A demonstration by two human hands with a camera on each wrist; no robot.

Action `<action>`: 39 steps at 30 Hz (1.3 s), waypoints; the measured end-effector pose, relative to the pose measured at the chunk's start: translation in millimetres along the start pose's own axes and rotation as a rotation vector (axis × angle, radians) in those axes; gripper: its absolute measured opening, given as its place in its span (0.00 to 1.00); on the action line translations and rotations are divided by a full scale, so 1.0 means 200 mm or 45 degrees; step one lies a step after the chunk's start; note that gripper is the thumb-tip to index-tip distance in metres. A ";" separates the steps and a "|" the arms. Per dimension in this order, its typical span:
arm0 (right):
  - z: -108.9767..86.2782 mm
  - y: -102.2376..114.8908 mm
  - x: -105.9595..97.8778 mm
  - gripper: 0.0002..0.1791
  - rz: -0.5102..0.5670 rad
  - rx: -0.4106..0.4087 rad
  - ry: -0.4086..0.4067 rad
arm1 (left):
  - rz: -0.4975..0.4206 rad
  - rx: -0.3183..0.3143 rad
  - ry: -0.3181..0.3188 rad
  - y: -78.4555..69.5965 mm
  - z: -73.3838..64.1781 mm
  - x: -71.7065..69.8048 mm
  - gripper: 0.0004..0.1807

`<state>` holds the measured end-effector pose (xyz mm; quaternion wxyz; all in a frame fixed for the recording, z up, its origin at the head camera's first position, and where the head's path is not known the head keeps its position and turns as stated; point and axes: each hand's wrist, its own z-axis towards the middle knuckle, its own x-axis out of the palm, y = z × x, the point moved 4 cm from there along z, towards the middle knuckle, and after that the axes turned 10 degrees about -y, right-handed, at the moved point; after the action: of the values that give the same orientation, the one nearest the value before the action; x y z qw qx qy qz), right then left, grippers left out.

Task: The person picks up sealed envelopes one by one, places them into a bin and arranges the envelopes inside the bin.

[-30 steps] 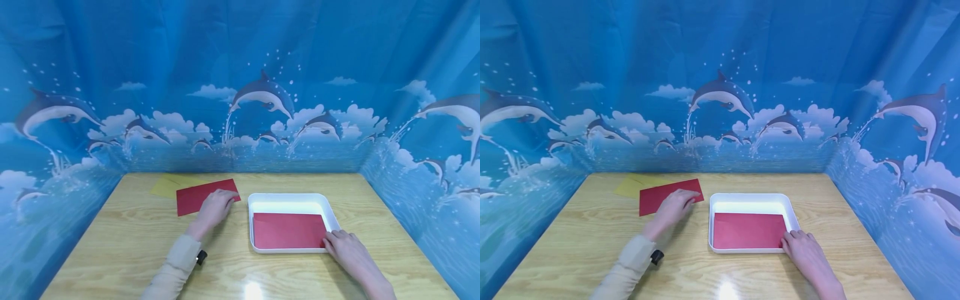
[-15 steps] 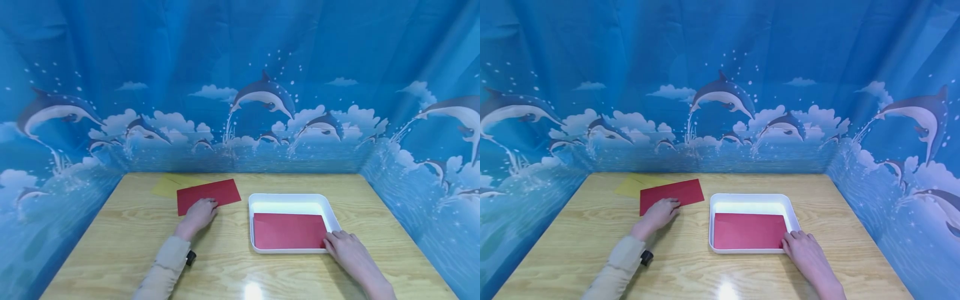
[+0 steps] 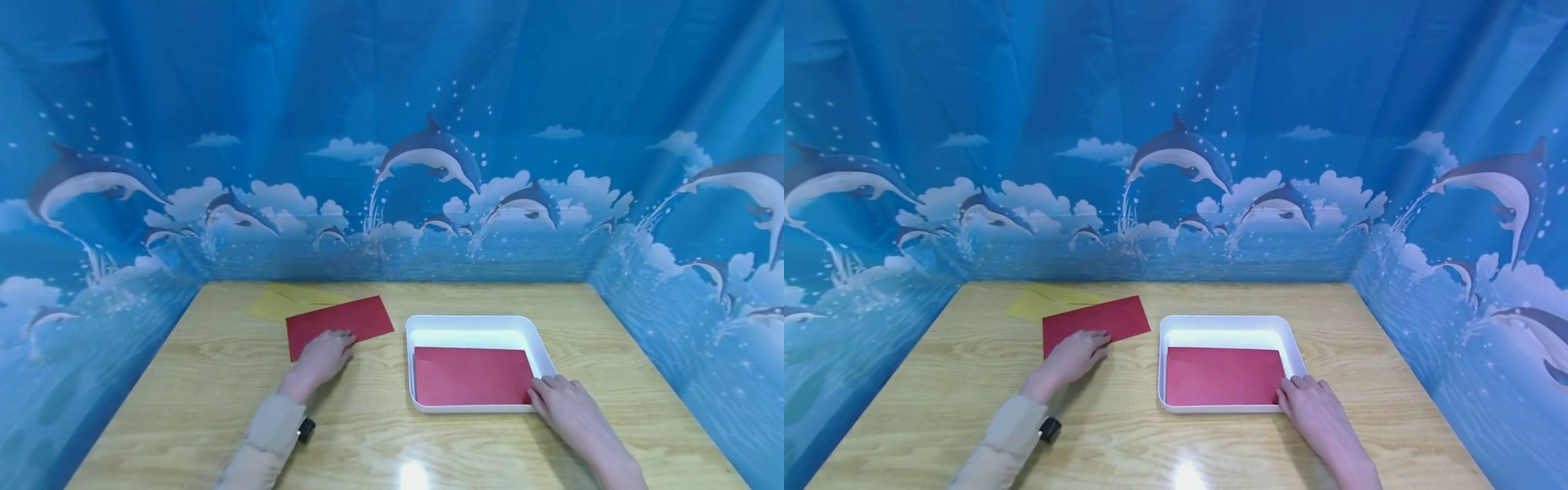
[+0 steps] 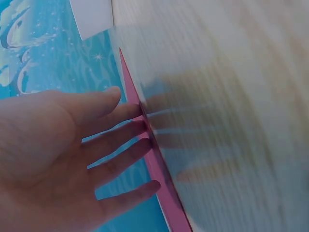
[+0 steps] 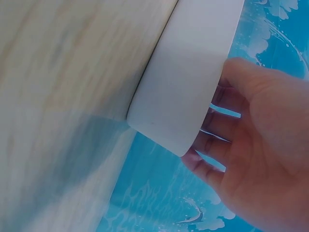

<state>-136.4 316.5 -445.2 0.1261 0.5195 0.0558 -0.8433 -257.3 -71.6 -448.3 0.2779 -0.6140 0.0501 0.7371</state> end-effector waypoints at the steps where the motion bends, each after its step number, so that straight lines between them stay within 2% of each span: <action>1: 0.00 0.00 0.00 0.09 -0.001 0.004 0.008 | -0.004 -0.003 0.006 0.00 -0.01 0.00 0.18; 10: 0.00 0.00 0.00 0.08 0.000 0.011 0.032 | -0.039 0.007 0.040 -0.04 -0.11 0.00 0.18; 18: 0.00 0.00 0.00 0.06 -0.017 -0.011 0.022 | -0.047 0.095 0.013 -0.11 -0.19 -0.02 0.17; 24: 0.00 0.00 0.00 0.05 -0.013 -0.020 0.009 | -0.022 0.137 0.024 -0.14 -0.26 -0.03 0.17; 32: 0.01 -0.01 0.00 0.05 -0.011 -0.016 0.011 | -0.007 0.165 -0.031 -0.19 -0.35 -0.05 0.17; 35: 0.00 0.00 0.00 0.04 -0.013 -0.029 0.003 | -0.012 0.147 -0.024 -0.21 -0.37 -0.06 0.17; 39: 0.00 0.00 0.00 0.04 -0.014 -0.041 -0.014 | -0.012 0.187 -0.059 -0.22 -0.36 -0.07 0.13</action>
<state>-136.1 316.5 -445.0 0.1302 0.5124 0.0717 -0.8458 -173.5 -69.5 -441.6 0.3265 -0.5749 0.0946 0.7443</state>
